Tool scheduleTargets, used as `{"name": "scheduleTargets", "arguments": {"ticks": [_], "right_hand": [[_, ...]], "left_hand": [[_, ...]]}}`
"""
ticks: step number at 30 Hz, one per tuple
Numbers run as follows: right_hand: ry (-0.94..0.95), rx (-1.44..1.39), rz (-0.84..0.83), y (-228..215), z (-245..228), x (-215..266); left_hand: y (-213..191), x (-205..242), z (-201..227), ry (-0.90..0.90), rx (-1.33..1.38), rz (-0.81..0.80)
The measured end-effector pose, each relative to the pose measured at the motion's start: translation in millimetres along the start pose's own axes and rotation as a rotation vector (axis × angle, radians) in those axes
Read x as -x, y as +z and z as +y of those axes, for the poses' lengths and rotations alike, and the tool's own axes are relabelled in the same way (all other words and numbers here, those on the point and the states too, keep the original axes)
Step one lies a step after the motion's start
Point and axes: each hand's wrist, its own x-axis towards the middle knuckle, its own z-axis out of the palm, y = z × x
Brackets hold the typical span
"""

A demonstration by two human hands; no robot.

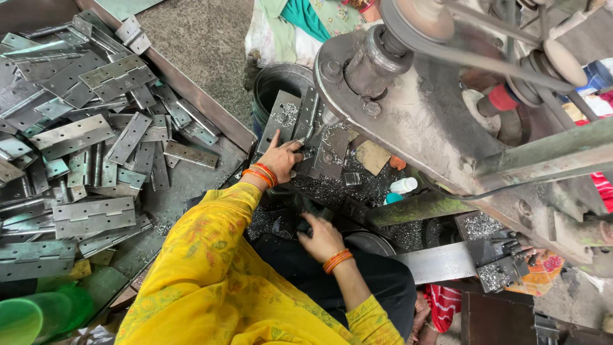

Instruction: The person repeatedly picks up metal hinge pieces from a pile, places them into a press machine, and operates the lever to process them. The person then removes the processed pieces and returns them to the pile.

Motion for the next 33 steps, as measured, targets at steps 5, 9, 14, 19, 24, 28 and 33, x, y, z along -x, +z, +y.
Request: {"name": "scheduleTargets", "arguments": {"ticks": [5,9,14,19,24,28,33], "right_hand": [[-0.011,-0.004,0.139,80.6,14.3,18.3],[-0.008,-0.078,0.117,89.4,20.4,19.7],[-0.098,-0.056,0.115,25.1,17.2,-2.6],[-0.049,-0.011,0.065,11.8,6.3,0.2],[-0.084,-0.1,0.202,40.1,0.4,13.3],[0.011,-0.048,0.052,25.2,5.5,11.0],[-0.064,-0.019,0.036,0.8,2.0,-4.3]], "left_hand": [[0.3,3.0,0.3,0.029,-0.002,0.093],[-7.3,17.7,9.1,-0.033,-0.099,0.071],[-15.8,16.6,9.9,-0.136,-0.231,0.147],[-7.1,1.4,18.2,-0.23,-0.193,0.176],[2.0,-3.0,12.4,-0.234,-0.152,0.222],[6.6,2.1,19.9,-0.232,-0.181,0.31],[2.5,-1.5,24.0,-0.277,-0.187,0.188]]}}
